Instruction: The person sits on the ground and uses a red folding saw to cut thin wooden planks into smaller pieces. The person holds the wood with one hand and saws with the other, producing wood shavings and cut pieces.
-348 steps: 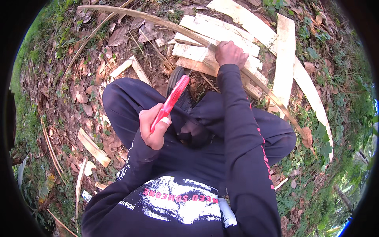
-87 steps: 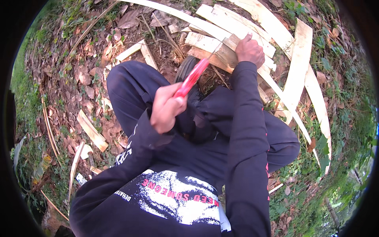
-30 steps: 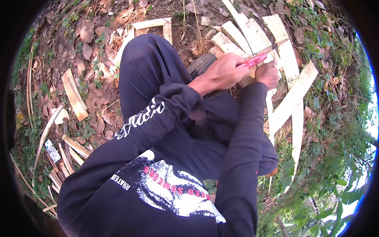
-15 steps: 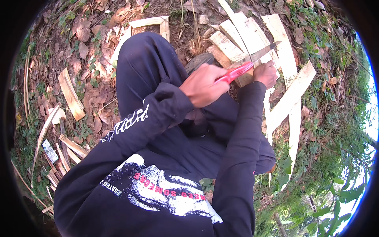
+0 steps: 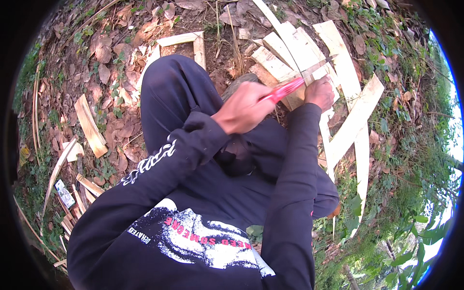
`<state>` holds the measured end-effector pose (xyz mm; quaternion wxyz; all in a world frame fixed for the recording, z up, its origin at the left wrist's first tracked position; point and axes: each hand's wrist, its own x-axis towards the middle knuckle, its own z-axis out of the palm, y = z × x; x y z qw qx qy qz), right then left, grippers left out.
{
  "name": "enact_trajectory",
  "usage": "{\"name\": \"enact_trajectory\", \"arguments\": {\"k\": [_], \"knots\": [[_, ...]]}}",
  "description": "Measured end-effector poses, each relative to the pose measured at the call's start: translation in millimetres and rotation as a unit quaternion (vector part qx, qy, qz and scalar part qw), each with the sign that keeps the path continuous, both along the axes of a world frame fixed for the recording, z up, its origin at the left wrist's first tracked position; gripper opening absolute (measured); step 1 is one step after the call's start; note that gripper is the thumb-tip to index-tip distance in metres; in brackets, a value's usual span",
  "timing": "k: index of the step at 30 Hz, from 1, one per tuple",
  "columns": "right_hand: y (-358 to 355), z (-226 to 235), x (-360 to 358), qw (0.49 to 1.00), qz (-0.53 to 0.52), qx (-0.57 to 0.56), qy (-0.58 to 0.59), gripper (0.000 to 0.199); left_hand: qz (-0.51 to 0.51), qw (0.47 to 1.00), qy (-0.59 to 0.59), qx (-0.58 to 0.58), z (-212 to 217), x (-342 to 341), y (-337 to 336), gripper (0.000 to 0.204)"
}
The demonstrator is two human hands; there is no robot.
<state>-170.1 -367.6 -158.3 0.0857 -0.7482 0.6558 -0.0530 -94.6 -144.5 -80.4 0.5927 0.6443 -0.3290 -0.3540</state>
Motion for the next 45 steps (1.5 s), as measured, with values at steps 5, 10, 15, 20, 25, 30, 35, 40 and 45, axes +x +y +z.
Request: {"name": "enact_trajectory", "arguments": {"k": [5, 10, 15, 20, 25, 30, 35, 40, 45], "knots": [[-5.8, 2.6, -23.8, 0.999, -0.013, 0.032, 0.019, 0.068, -0.034, 0.998, 0.044, 0.036, 1.8, -2.1, -8.6, 0.03], [-1.9, 3.2, -9.9, 1.0, -0.012, 0.003, 0.003, 0.068, -0.033, 0.993, 0.112, 0.002, -4.8, 7.3, 6.9, 0.025], [0.1, 4.1, -15.8, 0.999, -0.004, 0.034, 0.0, 0.065, -0.012, 0.999, 0.015, 0.038, 3.6, -3.3, -25.7, 0.033], [-4.5, 0.2, -11.6, 1.0, -0.016, 0.01, -0.01, 0.065, -0.037, 0.996, 0.076, 0.026, 6.8, 8.0, 14.0, 0.035], [-4.7, 7.3, -12.3, 0.999, -0.039, 0.031, -0.005, 0.064, -0.027, 0.999, 0.004, 0.018, -2.4, -4.1, -25.0, 0.031], [1.3, 5.9, -6.8, 0.999, -0.032, 0.03, -0.024, 0.064, -0.019, 0.997, 0.071, 0.001, 22.2, -3.4, 19.1, 0.028], [2.1, 8.8, -9.4, 0.999, -0.036, 0.035, -0.016, 0.064, -0.016, 0.998, -0.004, 0.058, 10.5, -3.0, -22.0, 0.021], [-1.2, 8.7, -7.3, 0.999, -0.049, 0.014, -0.018, 0.063, -0.042, 0.998, 0.034, 0.036, 40.1, 1.8, 21.1, 0.024], [0.1, 9.9, -9.3, 0.998, -0.057, 0.025, -0.014, 0.063, -0.05, 0.995, -0.081, 0.006, 11.6, 1.4, -7.9, 0.02]]}}
